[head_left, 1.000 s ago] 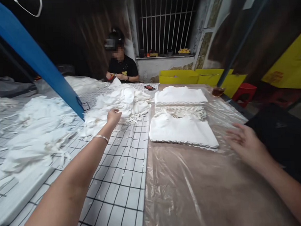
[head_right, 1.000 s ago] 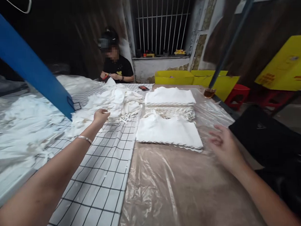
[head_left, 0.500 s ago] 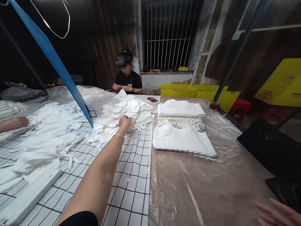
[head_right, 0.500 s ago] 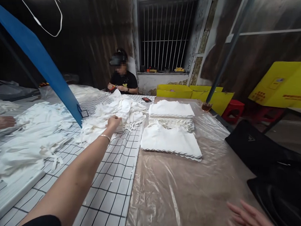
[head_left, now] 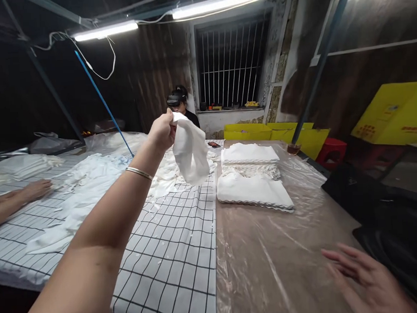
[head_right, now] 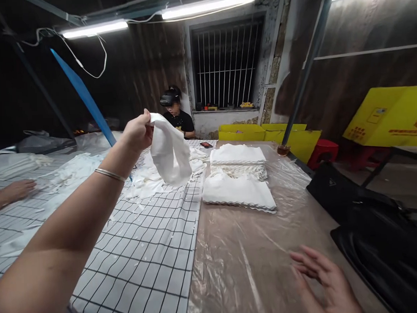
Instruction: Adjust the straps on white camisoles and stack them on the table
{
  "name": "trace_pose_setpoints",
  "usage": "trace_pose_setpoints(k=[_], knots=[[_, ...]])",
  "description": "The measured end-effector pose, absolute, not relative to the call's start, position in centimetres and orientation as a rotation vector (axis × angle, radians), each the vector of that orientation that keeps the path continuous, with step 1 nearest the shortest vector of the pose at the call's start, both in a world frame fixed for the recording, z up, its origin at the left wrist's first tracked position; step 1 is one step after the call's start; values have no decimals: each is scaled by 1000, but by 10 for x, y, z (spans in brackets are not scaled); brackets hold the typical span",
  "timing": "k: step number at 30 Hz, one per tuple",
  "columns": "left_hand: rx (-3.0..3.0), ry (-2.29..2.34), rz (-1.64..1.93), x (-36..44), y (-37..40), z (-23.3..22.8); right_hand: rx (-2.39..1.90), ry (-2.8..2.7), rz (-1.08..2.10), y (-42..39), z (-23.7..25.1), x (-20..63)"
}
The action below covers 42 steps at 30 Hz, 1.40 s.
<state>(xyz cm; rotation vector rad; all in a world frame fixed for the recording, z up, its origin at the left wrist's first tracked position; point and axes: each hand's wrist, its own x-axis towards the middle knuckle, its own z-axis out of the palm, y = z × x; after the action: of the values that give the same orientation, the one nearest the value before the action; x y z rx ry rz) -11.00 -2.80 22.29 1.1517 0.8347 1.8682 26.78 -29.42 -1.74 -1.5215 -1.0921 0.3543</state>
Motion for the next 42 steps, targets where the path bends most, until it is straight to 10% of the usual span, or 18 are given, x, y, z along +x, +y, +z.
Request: trace_pose_setpoints(k=[14, 18, 25, 33, 42], knots=[[1779, 633, 970, 44, -204, 153, -1174, -1173, 891, -281, 48, 208], [2477, 749, 920, 52, -198, 134, -1400, -1207, 535, -277, 35, 247], [2650, 909, -505, -4, -189, 75, -1688, -1658, 1225, -317, 9, 310], [2431, 1365, 123, 32, -158, 17, -1741, -1361, 702, -235, -23, 275], [2093, 1204, 350, 48, -117, 9, -1605, -1442, 907, -178, -5, 266]])
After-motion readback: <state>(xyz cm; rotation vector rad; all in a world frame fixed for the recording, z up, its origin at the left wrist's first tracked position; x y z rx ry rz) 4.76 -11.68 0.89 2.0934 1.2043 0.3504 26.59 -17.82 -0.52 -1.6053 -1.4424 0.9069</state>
